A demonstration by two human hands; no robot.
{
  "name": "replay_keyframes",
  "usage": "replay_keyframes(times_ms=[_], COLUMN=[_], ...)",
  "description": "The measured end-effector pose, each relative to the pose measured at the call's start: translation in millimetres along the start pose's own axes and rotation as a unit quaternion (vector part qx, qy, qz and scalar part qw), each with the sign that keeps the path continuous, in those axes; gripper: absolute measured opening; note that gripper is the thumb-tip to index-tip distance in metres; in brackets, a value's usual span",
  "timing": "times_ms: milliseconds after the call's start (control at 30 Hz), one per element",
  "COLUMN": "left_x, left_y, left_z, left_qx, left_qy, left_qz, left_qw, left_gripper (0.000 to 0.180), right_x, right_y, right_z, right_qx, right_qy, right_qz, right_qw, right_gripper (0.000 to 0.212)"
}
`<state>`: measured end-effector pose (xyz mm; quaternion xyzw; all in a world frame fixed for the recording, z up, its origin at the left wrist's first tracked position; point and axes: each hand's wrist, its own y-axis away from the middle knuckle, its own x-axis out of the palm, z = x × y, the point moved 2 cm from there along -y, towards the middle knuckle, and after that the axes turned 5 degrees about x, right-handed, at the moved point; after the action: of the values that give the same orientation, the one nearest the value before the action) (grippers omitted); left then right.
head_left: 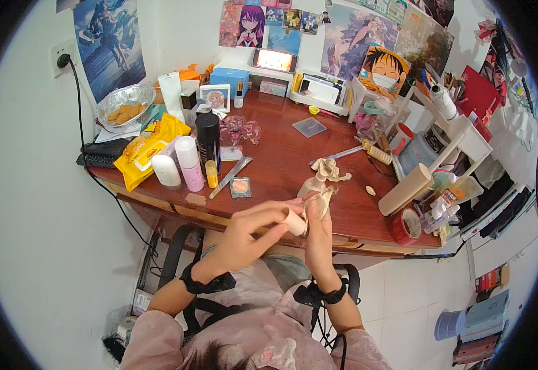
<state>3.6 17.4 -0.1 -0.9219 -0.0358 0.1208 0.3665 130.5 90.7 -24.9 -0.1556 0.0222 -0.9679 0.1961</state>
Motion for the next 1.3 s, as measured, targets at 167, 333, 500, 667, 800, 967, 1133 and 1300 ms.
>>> replay_keyframes(times_ms=[167,333,500,667,800,967,1133,1300], left_x=[-7,-15,-9,-2,-11,-7,-13,-24], left_y=[5,-5,2,0,5,3,3,4], left_z=[-1,-7,5,-5,0,-11,-13,-9], left_qx=[-0.062,-0.095,-0.081,-0.139,-0.151,-0.143,-0.120,-0.120], left_qy=[0.190,0.060,-0.070,-0.016,-0.011,-0.076,-0.100,-0.097], left_qz=[-0.085,-0.050,0.033,-0.007,-0.096,-0.072,-0.087,-0.082], left_qw=[0.976,0.992,0.994,0.990,0.984,0.984,0.984,0.985], left_gripper=[0.023,0.017,0.021,0.028,0.022,0.018,0.017,0.022], right_x=[-8,-17,-12,-11,-10,-5,-19,-23], right_y=[1,-1,3,2,1,3,0,1], right_z=[0,19,27,20,21,19,21,25], right_qx=[0.008,-0.054,-0.047,-0.081,0.026,0.012,0.032,0.047], right_qy=[0.000,0.037,0.040,0.068,0.034,-0.064,0.102,0.091], right_qz=[-0.001,0.064,0.133,0.183,0.197,0.238,0.147,0.152], right_qw=[1.000,0.996,0.989,0.977,0.979,0.969,0.983,0.983], right_gripper=[0.033,0.027,0.030,0.035,0.048,0.050,0.024,0.018])
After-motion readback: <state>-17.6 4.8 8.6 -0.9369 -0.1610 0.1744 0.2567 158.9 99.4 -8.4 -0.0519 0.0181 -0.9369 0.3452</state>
